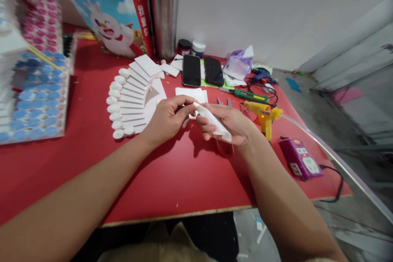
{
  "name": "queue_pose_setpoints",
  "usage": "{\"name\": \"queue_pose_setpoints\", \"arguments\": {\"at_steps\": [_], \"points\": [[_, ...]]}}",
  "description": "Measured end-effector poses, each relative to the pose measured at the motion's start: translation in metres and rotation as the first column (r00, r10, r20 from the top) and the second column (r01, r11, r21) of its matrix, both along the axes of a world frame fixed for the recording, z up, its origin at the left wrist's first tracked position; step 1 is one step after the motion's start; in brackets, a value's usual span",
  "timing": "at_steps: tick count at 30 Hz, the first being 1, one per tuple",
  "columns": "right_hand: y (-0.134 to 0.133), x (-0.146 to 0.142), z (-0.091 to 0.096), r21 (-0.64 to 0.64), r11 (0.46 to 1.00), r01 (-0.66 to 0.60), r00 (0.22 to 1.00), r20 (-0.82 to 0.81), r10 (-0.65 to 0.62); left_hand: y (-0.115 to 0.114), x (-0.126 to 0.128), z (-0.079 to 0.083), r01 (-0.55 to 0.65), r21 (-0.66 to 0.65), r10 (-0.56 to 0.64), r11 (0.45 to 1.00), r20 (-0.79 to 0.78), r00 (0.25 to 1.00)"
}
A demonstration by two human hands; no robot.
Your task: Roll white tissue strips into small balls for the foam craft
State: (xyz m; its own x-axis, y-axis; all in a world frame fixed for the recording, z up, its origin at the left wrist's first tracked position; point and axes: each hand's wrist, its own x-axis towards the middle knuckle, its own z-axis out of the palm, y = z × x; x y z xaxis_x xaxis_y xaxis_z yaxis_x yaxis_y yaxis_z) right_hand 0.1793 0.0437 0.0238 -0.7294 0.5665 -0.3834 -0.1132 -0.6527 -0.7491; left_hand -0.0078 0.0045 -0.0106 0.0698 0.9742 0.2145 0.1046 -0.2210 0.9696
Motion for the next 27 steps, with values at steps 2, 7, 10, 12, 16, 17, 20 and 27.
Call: {"name": "queue_pose_setpoints", "arguments": {"at_steps": [2,7,10,12,16,17,20,27], "points": [[0.0,0.001,-0.002,0.039,0.999,0.017,1.0,0.008,-0.017,0.001,0.001,-0.001,0.002,-0.011,-0.002,1.0,0.043,0.999],[-0.001,0.001,-0.004,0.153,0.985,0.074,0.994,0.065,-0.085,0.001,0.002,0.001,0.022,-0.073,-0.012,0.997,0.138,0.99],[-0.003,-0.001,-0.003,0.271,0.957,0.106,0.983,0.113,-0.141,0.0,0.002,0.003,0.019,-0.098,-0.003,0.995,0.164,0.986],[-0.003,-0.003,-0.004,0.338,0.934,0.115,0.97,0.164,-0.179,0.001,0.001,0.001,0.012,-0.099,0.004,0.995,0.16,0.987],[-0.007,-0.009,-0.006,0.537,0.834,0.128,0.918,0.255,-0.305,0.002,0.003,-0.004,-0.014,-0.096,0.029,0.995,0.166,0.986],[-0.01,-0.01,-0.007,0.612,0.78,0.132,0.887,0.278,-0.368,0.002,0.004,-0.005,-0.027,-0.095,0.042,0.995,0.169,0.985],[-0.019,-0.016,-0.006,0.818,0.566,0.102,0.774,0.293,-0.562,-0.001,0.008,-0.004,-0.082,-0.069,0.092,0.994,0.155,0.984],[-0.024,-0.01,0.0,0.963,0.268,-0.032,0.784,0.191,-0.591,-0.008,0.008,0.009,-0.129,-0.041,0.134,0.991,0.145,0.98]]}}
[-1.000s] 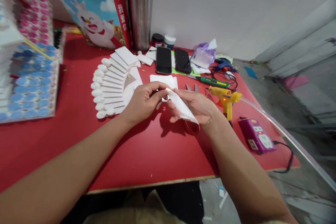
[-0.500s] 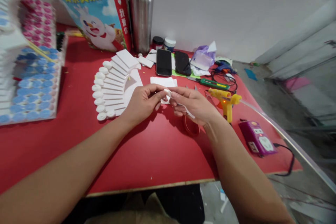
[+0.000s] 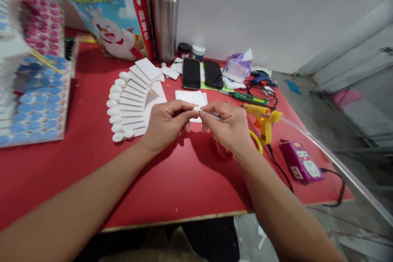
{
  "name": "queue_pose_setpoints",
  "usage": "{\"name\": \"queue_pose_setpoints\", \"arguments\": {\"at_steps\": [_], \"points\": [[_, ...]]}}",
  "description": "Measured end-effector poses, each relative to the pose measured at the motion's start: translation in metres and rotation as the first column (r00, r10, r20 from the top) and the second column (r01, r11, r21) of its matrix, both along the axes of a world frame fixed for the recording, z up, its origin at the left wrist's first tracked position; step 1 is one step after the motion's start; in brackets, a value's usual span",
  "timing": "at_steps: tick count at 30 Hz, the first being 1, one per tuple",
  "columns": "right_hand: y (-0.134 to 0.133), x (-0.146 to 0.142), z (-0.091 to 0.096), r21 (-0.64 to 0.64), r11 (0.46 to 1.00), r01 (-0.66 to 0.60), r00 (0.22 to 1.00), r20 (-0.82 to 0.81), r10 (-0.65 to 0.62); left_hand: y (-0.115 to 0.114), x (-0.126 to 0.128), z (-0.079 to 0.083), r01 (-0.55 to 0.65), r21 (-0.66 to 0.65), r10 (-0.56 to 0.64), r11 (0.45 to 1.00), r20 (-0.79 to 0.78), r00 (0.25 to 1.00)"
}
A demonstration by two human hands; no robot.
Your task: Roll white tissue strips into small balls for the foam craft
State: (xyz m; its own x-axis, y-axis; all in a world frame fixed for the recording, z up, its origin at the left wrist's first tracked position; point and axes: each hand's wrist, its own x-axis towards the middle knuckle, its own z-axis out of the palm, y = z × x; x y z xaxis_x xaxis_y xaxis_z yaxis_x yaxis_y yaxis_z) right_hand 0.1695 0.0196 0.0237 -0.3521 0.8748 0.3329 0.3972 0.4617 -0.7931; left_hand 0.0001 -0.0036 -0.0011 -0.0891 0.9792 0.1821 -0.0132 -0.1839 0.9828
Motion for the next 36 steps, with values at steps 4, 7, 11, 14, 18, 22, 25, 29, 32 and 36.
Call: {"name": "queue_pose_setpoints", "arguments": {"at_steps": [4,7,11,14,18,22,25,29,32,36], "points": [[0.004,0.009,0.002,0.034,0.993,-0.11,0.993,0.039,0.109,0.003,-0.006,0.002,0.071,-0.068,-0.066,0.995,0.071,0.995],[0.004,0.012,0.004,-0.035,0.989,-0.147,0.989,0.017,0.148,0.004,-0.009,0.001,0.143,-0.102,-0.135,0.985,0.077,0.988],[0.003,0.011,0.005,-0.109,0.977,-0.182,0.983,0.0,0.183,0.006,-0.011,-0.003,0.159,-0.062,-0.157,0.985,0.033,0.987],[0.004,0.008,0.003,-0.14,0.979,-0.15,0.988,0.019,0.154,0.007,-0.01,-0.006,0.112,0.021,-0.113,0.993,0.023,0.993],[0.005,0.004,-0.001,-0.172,0.979,-0.106,0.993,0.027,0.112,0.009,-0.009,-0.007,0.084,0.035,-0.085,0.996,0.017,0.996],[0.004,0.006,0.001,-0.127,0.982,-0.143,0.987,0.05,0.15,0.008,-0.01,-0.003,0.107,-0.007,-0.107,0.994,0.02,0.994],[0.004,0.008,0.003,-0.108,0.977,-0.183,0.979,0.068,0.191,0.006,-0.008,-0.001,0.131,-0.049,-0.129,0.99,0.042,0.991],[0.007,0.008,0.001,-0.199,0.956,-0.214,0.974,0.031,0.225,0.006,-0.006,-0.002,0.107,-0.05,-0.104,0.993,0.049,0.993],[0.008,0.008,0.001,-0.225,0.957,-0.184,0.981,0.024,0.194,0.007,-0.006,-0.003,0.083,-0.035,-0.082,0.996,0.028,0.996],[0.009,0.013,0.003,-0.22,0.95,-0.222,0.972,0.022,0.232,0.006,-0.006,-0.002,0.09,-0.064,-0.087,0.994,0.047,0.995]]}}
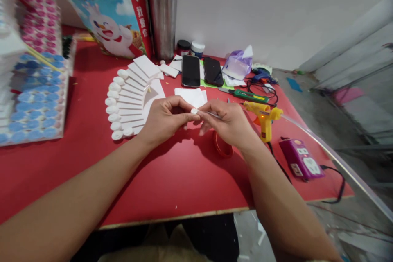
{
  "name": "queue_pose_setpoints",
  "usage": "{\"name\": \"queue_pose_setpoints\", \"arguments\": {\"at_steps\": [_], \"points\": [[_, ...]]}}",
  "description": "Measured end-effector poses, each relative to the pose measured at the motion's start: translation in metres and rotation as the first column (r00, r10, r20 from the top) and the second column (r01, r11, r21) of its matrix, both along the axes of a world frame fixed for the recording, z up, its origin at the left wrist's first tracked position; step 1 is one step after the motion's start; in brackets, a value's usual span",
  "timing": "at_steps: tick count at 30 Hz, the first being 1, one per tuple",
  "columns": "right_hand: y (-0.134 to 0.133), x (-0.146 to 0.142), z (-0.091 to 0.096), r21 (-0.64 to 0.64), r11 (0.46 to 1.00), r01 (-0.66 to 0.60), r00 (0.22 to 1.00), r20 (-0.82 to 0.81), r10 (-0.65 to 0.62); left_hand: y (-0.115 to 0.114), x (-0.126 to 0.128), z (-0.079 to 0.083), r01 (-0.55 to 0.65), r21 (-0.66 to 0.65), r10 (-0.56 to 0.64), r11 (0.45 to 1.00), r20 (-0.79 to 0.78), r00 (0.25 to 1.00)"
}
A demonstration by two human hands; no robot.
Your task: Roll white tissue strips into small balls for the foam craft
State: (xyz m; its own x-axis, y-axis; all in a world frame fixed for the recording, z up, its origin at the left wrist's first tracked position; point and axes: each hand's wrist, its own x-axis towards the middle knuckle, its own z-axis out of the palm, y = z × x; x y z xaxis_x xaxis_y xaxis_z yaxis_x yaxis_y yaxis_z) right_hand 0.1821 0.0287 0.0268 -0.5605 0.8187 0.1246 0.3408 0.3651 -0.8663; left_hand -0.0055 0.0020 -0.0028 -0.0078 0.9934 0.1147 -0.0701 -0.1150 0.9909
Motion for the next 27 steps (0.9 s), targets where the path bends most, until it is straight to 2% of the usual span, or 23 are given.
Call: {"name": "queue_pose_setpoints", "arguments": {"at_steps": [5,9,13,16,20,23,25,27], "points": [[0.002,0.005,0.004,-0.023,0.997,-0.076,0.997,-0.015,0.076,-0.002,0.001,0.0,0.052,-0.075,-0.05,0.996,0.03,0.998],[0.0,0.005,0.005,0.045,0.995,-0.088,0.996,0.025,0.086,-0.001,0.0,0.0,0.077,-0.094,-0.074,0.993,0.037,0.997],[-0.002,0.0,0.002,0.18,0.983,-0.045,0.994,0.103,0.027,0.001,-0.001,-0.001,0.05,-0.108,-0.046,0.993,0.033,0.998],[-0.002,-0.005,-0.003,0.173,0.984,0.031,0.996,0.076,-0.045,0.001,-0.001,-0.002,0.055,-0.085,-0.052,0.995,0.031,0.998],[-0.004,-0.011,-0.008,0.107,0.986,0.131,0.991,-0.035,-0.128,0.0,-0.001,0.0,0.075,-0.019,-0.074,0.997,0.014,0.997],[-0.005,-0.014,-0.008,0.026,0.983,0.181,0.981,-0.081,-0.178,0.001,-0.001,0.001,0.026,0.062,-0.02,0.998,-0.096,0.995],[-0.003,-0.015,-0.007,-0.135,0.974,0.184,0.973,-0.119,-0.2,0.002,-0.002,0.0,-0.012,0.144,0.038,0.989,-0.183,0.982],[0.002,-0.012,-0.004,-0.381,0.916,0.126,0.963,-0.176,-0.206,0.004,-0.003,-0.001,-0.016,0.224,0.073,0.974,-0.246,0.966]]}}
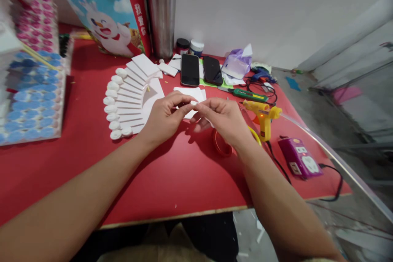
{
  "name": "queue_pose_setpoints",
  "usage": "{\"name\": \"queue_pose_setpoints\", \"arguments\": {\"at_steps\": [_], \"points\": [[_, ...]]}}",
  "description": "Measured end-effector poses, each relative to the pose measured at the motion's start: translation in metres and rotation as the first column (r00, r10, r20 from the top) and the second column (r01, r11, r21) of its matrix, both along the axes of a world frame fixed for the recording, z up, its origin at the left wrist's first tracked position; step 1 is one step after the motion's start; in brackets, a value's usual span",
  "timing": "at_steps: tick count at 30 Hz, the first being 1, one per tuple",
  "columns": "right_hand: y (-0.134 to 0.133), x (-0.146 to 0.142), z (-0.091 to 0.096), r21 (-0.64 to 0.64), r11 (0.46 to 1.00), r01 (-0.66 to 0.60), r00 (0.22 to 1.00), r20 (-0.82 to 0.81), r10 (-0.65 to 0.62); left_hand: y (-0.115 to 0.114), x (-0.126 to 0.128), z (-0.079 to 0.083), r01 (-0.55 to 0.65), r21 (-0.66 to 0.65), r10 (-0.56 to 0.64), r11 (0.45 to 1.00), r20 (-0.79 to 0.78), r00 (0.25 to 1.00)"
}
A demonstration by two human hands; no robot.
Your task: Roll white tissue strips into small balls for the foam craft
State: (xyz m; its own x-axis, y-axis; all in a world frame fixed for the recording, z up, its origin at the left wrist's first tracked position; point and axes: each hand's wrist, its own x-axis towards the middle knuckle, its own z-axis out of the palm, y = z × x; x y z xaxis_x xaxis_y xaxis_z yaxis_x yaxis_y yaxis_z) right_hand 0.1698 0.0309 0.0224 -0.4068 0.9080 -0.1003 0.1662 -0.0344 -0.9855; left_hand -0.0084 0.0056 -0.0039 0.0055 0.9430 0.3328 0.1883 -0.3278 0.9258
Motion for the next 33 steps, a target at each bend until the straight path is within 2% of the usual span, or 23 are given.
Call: {"name": "queue_pose_setpoints", "arguments": {"at_steps": [2,4,6,7,12,17,20,23,26,29,31,33], "points": [[0.007,0.004,0.001,-0.25,0.966,-0.07,0.992,-0.116,0.041,0.001,-0.001,-0.001,0.018,0.04,-0.017,0.999,-0.037,0.999],[0.014,0.009,0.001,-0.419,0.897,-0.142,0.978,-0.199,0.062,0.002,-0.003,-0.001,0.055,0.023,-0.054,0.998,-0.042,0.998],[0.017,0.012,-0.001,-0.482,0.857,-0.182,0.967,-0.244,0.068,0.002,-0.003,-0.002,0.099,-0.038,-0.1,0.994,-0.025,0.995],[0.018,0.013,-0.002,-0.48,0.857,-0.187,0.964,-0.258,0.065,0.002,-0.003,-0.002,0.118,-0.071,-0.119,0.991,-0.011,0.993],[0.013,0.013,-0.004,-0.398,0.898,-0.189,0.955,-0.288,0.073,0.002,-0.002,-0.003,0.131,-0.13,-0.125,0.983,0.051,0.991],[0.012,0.012,-0.004,-0.311,0.936,-0.166,0.968,-0.231,0.095,0.003,-0.001,-0.006,0.132,-0.163,-0.114,0.978,0.119,0.986],[0.012,0.011,-0.005,-0.208,0.973,-0.099,0.985,-0.16,0.066,0.003,0.0,-0.007,0.129,-0.174,-0.106,0.976,0.136,0.985],[0.008,0.008,-0.005,-0.024,1.0,-0.008,0.999,-0.036,0.007,0.002,0.001,-0.007,0.114,-0.182,-0.088,0.977,0.146,0.985],[0.002,0.003,-0.004,0.208,0.975,0.078,0.985,0.136,-0.108,0.0,0.005,-0.007,0.066,-0.178,-0.037,0.982,0.157,0.987],[-0.004,0.001,-0.004,0.404,0.91,0.093,0.96,0.207,-0.19,-0.002,0.006,-0.007,0.023,-0.156,0.005,0.987,0.175,0.984],[-0.005,0.001,-0.004,0.467,0.883,0.043,0.964,0.214,-0.16,-0.002,0.006,-0.007,0.025,-0.148,0.005,0.989,0.201,0.98],[-0.004,0.004,-0.003,0.476,0.879,-0.027,0.971,0.22,-0.09,-0.002,0.004,-0.006,0.05,-0.154,-0.012,0.987,0.238,0.971]]}}
